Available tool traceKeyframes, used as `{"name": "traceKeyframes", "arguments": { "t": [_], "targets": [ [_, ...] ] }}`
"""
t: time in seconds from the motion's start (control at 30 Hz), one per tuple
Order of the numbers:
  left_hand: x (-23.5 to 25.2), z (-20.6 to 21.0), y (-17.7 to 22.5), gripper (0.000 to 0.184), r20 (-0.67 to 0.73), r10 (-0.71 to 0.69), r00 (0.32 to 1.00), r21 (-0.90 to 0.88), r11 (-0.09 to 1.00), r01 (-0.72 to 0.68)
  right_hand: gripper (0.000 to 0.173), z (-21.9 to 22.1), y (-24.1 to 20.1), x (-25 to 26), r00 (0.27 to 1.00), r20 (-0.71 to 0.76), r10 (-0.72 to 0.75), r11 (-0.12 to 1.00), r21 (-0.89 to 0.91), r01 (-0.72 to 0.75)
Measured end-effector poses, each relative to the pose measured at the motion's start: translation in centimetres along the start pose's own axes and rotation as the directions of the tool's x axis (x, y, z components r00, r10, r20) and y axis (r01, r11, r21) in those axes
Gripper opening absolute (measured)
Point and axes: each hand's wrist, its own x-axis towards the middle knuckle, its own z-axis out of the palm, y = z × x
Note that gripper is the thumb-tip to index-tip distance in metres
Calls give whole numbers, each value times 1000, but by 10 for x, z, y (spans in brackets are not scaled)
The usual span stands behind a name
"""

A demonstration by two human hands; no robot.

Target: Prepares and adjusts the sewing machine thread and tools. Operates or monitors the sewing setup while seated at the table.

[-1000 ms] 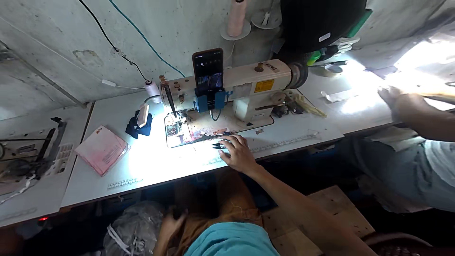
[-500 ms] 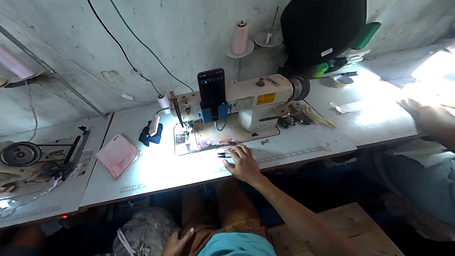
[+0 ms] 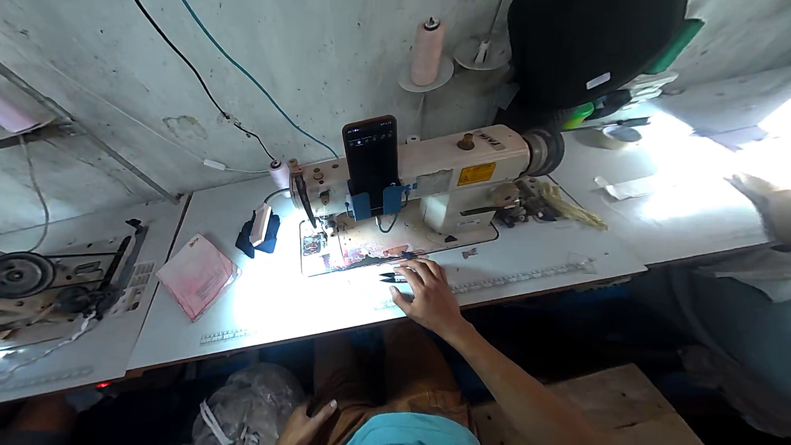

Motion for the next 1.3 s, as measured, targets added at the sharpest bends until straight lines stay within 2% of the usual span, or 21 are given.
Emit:
{"name": "traceKeyframes", "arguments": {
  "t": [0.17,0.23,0.33,0.43,0.53,0.6,0.73,0.8,0.87,0.97,1.1,1.13,1.3],
  "targets": [
    [20,14,1,87,-228,45,973,-217,971,-96,46,-1,0,-1,1000,5,10,1000,17,-10],
    [9,14,3,80,-200,45,979,-200,976,-85,46,-1,-1,-1,1000,5,10,1000,22,-10],
    [-6,2,-4,62,-57,60,997,-160,985,-69,46,0,-1,0,1000,-6,14,1000,9,-14],
    [3,5,-7,74,-108,44,993,-145,988,-59,46,1,-1,0,1000,-5,17,1000,7,-17],
    [19,10,-2,84,-194,50,980,-249,964,-98,45,1,-1,0,1000,-1,21,1000,8,-21],
    [17,10,-1,78,-205,10,979,-284,956,-69,45,1,-2,-1,1000,4,21,1000,8,-21],
    [1,0,-9,62,-62,25,998,-244,969,-40,45,1,-1,0,1000,5,23,1000,2,-23],
    [5,0,-11,65,-92,29,995,-250,967,-51,45,2,-1,2,1000,13,21,1000,5,-21],
    [15,2,-10,75,-165,33,986,-226,972,-70,45,1,-2,2,1000,15,20,1000,4,-20],
    [18,6,-8,84,-188,38,981,-237,968,-83,45,0,-2,1,999,39,32,999,-1,-32],
    [5,-5,-10,60,-40,72,997,-218,973,-79,45,1,-2,2,998,45,46,999,2,-46],
    [7,-5,-11,59,-24,71,997,-200,977,-75,45,1,-2,2,998,44,46,999,5,-47],
    [20,-5,5,71,-139,88,986,-166,980,-111,43,2,-1,2,998,18,56,998,12,-56]
  ]
}}
